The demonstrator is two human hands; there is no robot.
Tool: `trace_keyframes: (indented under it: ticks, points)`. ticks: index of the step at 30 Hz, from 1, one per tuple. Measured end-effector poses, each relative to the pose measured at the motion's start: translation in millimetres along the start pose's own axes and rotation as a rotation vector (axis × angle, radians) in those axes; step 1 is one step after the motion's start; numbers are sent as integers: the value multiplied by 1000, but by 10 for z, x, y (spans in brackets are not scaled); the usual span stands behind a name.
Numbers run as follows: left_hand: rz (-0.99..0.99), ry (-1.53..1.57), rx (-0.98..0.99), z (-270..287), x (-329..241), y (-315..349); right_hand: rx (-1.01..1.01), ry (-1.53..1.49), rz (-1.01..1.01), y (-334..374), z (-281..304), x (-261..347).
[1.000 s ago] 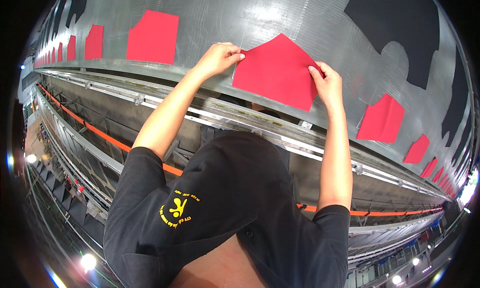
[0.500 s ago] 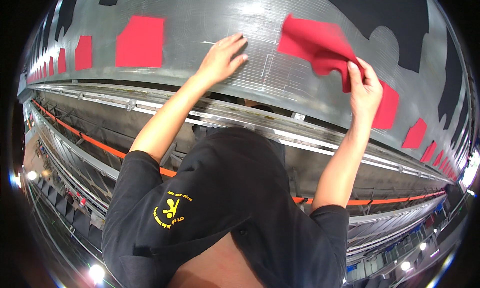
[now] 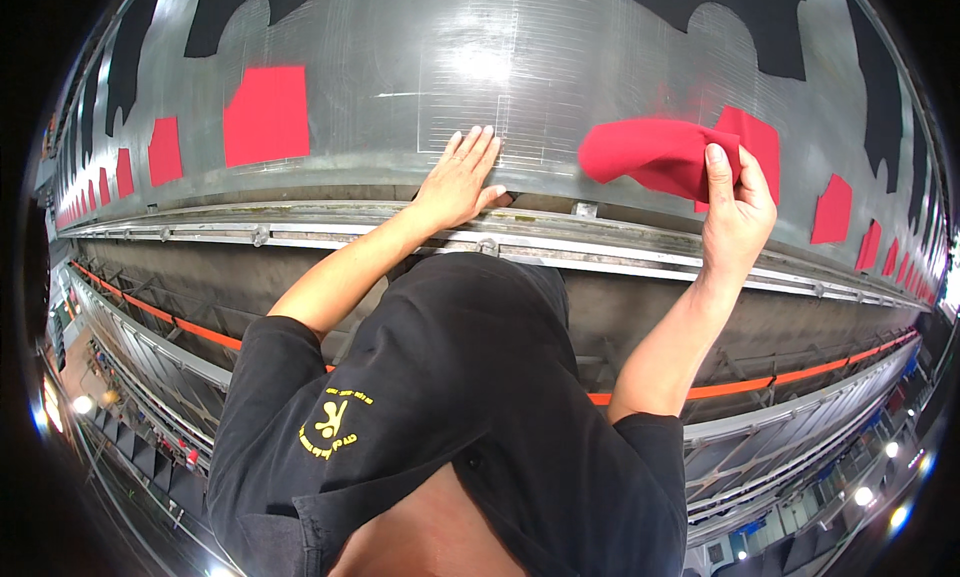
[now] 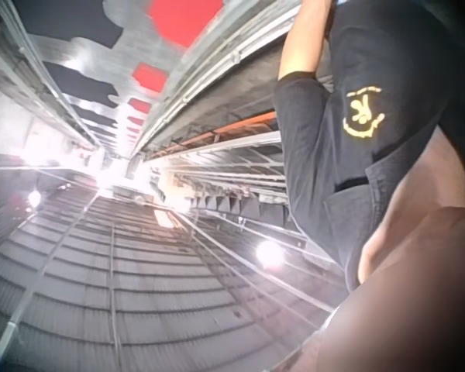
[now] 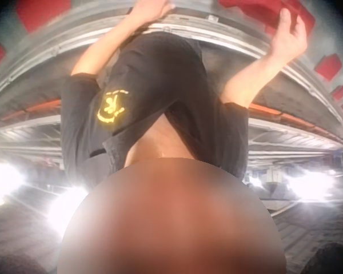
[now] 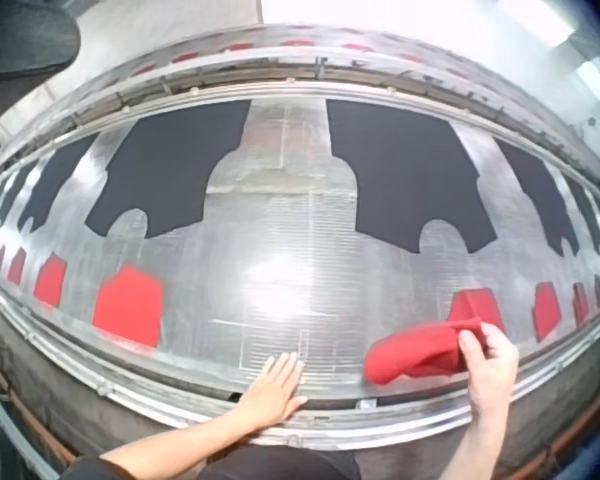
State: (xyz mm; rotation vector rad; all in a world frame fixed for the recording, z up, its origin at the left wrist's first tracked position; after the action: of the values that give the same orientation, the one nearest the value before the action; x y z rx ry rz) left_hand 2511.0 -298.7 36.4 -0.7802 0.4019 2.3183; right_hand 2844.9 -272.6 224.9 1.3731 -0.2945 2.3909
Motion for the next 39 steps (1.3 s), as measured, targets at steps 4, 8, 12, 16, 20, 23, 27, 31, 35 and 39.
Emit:
trace_keyframes:
  ticks: [4, 8, 12, 16, 20, 23, 27, 31, 35, 39]
  points:
    - [-233, 159, 448, -17, -71, 42, 9, -6, 3, 112, 10, 54]
    - [-25, 25, -27, -7, -124, -7, 2, -16, -3, 185, 9, 86]
    - [-335, 197, 413, -167, -56, 133, 40, 75, -24, 199, -74, -17]
    - [-17, 555, 53, 172, -164, 71, 407, 161, 305, 332, -247, 271]
    - [385, 1288, -335, 445, 161, 33, 913, 139, 291, 503, -616, 543]
    - [346, 1449, -168, 861, 93, 54, 1054, 107, 363, 558, -811, 613]
    - [507, 1418, 248, 978, 90, 238, 1044, 198, 315, 480, -891, 565]
    - [321, 950, 29, 863, 20, 388, 1069, 174, 359, 499, -906, 469]
    - [220, 978, 124, 628, -40, 399, 1159, 192, 369, 652, -939, 523]
    - [362, 1049, 288, 499, -43, 389, 1171, 158, 301, 650, -890, 560]
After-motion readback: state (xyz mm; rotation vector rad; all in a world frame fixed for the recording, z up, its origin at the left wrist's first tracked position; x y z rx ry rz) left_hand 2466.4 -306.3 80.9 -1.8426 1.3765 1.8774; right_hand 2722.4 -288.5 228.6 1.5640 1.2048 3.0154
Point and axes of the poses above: each hand's wrist, its own y-axis away from the middle knuckle, its own z-axis out of the back of the hand, x = y × z, the point moved 1 cm from there along -y, towards the middle knuckle, and after that the axes turned 13 degrees about y, right-handed, at the moved point
